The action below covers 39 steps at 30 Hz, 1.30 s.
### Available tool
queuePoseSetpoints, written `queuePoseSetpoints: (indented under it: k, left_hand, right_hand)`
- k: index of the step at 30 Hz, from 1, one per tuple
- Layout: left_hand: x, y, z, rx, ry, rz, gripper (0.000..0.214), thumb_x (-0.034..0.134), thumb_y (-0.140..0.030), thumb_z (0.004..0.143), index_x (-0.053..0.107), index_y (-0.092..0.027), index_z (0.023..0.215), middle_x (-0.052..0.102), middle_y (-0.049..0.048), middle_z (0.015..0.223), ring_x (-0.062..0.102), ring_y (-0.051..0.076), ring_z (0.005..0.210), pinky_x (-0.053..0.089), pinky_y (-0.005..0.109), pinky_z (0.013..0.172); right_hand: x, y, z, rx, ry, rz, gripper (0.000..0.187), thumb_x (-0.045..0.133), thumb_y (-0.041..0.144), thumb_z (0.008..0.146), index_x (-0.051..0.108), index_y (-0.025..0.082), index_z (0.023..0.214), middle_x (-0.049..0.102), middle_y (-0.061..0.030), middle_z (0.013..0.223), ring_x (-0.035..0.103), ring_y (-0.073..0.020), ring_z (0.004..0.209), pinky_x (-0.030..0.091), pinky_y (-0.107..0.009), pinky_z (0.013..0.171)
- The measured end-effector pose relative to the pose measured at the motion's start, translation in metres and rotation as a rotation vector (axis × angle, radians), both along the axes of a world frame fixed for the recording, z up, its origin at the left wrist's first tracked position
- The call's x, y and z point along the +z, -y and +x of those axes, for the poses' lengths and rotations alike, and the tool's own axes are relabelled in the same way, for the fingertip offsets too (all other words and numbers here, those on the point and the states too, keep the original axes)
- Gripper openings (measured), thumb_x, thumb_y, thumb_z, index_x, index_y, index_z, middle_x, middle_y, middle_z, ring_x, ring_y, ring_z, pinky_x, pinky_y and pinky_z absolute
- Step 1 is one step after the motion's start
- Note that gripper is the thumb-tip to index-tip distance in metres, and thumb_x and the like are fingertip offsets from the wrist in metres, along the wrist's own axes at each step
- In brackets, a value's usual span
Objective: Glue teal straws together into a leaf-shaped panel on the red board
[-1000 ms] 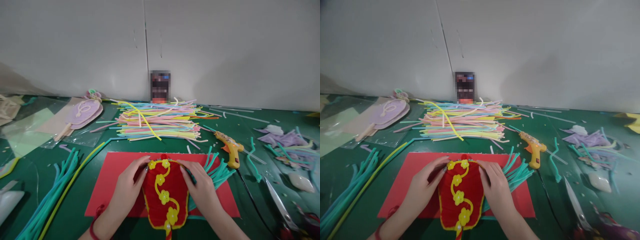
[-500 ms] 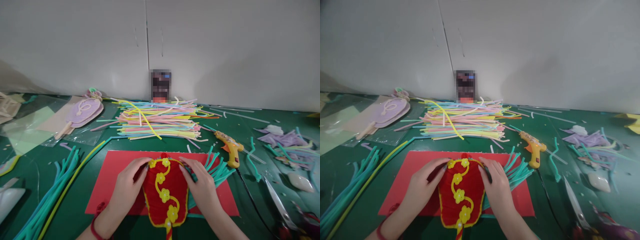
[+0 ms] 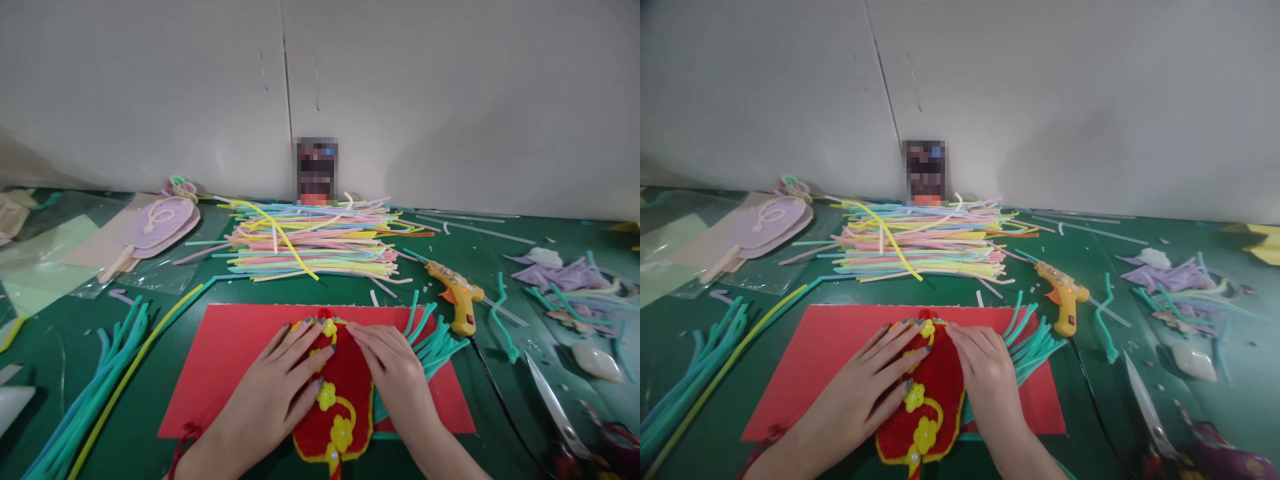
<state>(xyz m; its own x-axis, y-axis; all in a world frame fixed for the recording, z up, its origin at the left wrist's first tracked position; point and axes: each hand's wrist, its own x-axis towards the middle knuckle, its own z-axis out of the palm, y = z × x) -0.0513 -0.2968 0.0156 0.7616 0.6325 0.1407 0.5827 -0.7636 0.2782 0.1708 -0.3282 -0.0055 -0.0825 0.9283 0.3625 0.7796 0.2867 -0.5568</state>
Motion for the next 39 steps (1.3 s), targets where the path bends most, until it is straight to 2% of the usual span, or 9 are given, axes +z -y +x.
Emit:
queuePoseSetpoints:
  k: [5, 8, 10, 14, 16, 20, 25, 34, 39]
  left_hand:
    - [-0.002, 0.001, -0.001, -0.006, 0.001, -0.072, 0.048, 0.043, -0.028, 0.095, 0.035, -0.032, 0.143, 0.032, -0.0019, 0.152, 0.029, 0.022, 0.14, 0.034, 0.045, 0.111]
    - [-0.004, 0.003, 0.0, 0.073, 0.075, -0.172, 0.056, 0.047, -0.033, 0.094, 0.028, -0.03, 0.146, 0.033, 0.0019, 0.152, 0.033, 0.022, 0.138, 0.035, 0.042, 0.111]
    - [-0.004, 0.003, 0.0, 0.234, 0.193, -0.254, 0.061, 0.051, -0.038, 0.091, 0.027, -0.027, 0.146, 0.036, 0.0057, 0.15, 0.039, 0.023, 0.135, 0.042, 0.038, 0.106]
    - [-0.006, -0.002, -0.003, 0.684, 0.503, -0.335, 0.038, 0.043, -0.036, 0.093, 0.048, -0.025, 0.129, 0.062, 0.0068, 0.126, 0.059, 0.021, 0.116, 0.051, 0.038, 0.096]
    - [-0.006, -0.004, -0.004, 0.78, 0.556, -0.353, 0.032, 0.045, -0.036, 0.092, 0.053, -0.024, 0.121, 0.068, 0.0052, 0.111, 0.064, 0.021, 0.106, 0.052, 0.039, 0.092]
    - [-0.006, -0.002, -0.003, 0.697, 0.46, -0.349, 0.03, 0.049, -0.038, 0.09, 0.056, -0.025, 0.116, 0.069, 0.0043, 0.108, 0.062, 0.023, 0.106, 0.05, 0.042, 0.091]
    - [-0.008, 0.001, 0.0, 0.593, 0.431, -0.292, 0.025, 0.046, -0.028, 0.092, 0.055, -0.023, 0.115, 0.064, 0.0055, 0.116, 0.057, 0.022, 0.109, 0.047, 0.043, 0.094]
    - [0.0, -0.014, -0.002, 0.543, 0.458, -0.38, 0.013, 0.058, -0.018, 0.085, 0.061, -0.022, 0.097, 0.068, 0.003, 0.099, 0.061, 0.022, 0.098, 0.048, 0.041, 0.088]
    - [-0.002, -0.018, -0.002, 0.519, 0.499, -0.415, 0.012, 0.062, -0.018, 0.082, 0.063, -0.022, 0.093, 0.07, 0.0029, 0.096, 0.064, 0.021, 0.09, 0.05, 0.038, 0.085]
  right_hand:
    - [-0.002, -0.001, 0.001, 0.007, -0.011, -0.017, 0.028, 0.043, 0.021, 0.095, 0.065, 0.023, 0.112, 0.071, -0.0032, 0.106, 0.064, -0.0174, 0.095, 0.053, -0.035, 0.085]
    - [-0.001, -0.002, 0.0, 0.007, -0.028, -0.017, 0.028, 0.043, 0.021, 0.095, 0.066, 0.024, 0.111, 0.071, -0.0033, 0.104, 0.064, -0.0174, 0.095, 0.054, -0.034, 0.084]
    - [0.0, -0.002, 0.0, 0.003, -0.042, -0.032, 0.028, 0.043, 0.022, 0.095, 0.067, 0.025, 0.11, 0.072, -0.0029, 0.103, 0.065, -0.0178, 0.094, 0.055, -0.035, 0.083]
    - [0.0, -0.002, 0.001, 0.0, -0.071, -0.071, 0.028, 0.043, 0.023, 0.095, 0.067, 0.027, 0.108, 0.071, -0.0029, 0.104, 0.065, -0.0193, 0.095, 0.055, -0.036, 0.084]
    - [-0.001, -0.002, 0.001, -0.009, -0.079, -0.066, 0.028, 0.043, 0.023, 0.095, 0.068, 0.026, 0.107, 0.071, -0.0034, 0.103, 0.065, -0.02, 0.095, 0.055, -0.038, 0.084]
    - [-0.001, -0.002, 0.002, -0.018, -0.077, -0.053, 0.027, 0.044, 0.024, 0.094, 0.069, 0.025, 0.104, 0.072, -0.0035, 0.102, 0.065, -0.0198, 0.094, 0.055, -0.037, 0.084]
    - [-0.003, -0.001, 0.003, -0.046, -0.056, -0.067, 0.026, 0.046, 0.03, 0.094, 0.068, 0.024, 0.105, 0.071, -0.0043, 0.102, 0.064, -0.0201, 0.096, 0.054, -0.035, 0.082]
    - [-0.005, -0.005, 0.005, -0.036, -0.034, -0.012, 0.028, 0.045, 0.033, 0.093, 0.07, 0.024, 0.102, 0.072, -0.0057, 0.101, 0.064, -0.0222, 0.096, 0.053, -0.039, 0.083]
    - [-0.003, -0.008, 0.008, -0.035, -0.005, 0.014, 0.031, 0.044, 0.038, 0.092, 0.071, 0.023, 0.098, 0.073, -0.0059, 0.097, 0.066, -0.0223, 0.092, 0.054, -0.038, 0.081]
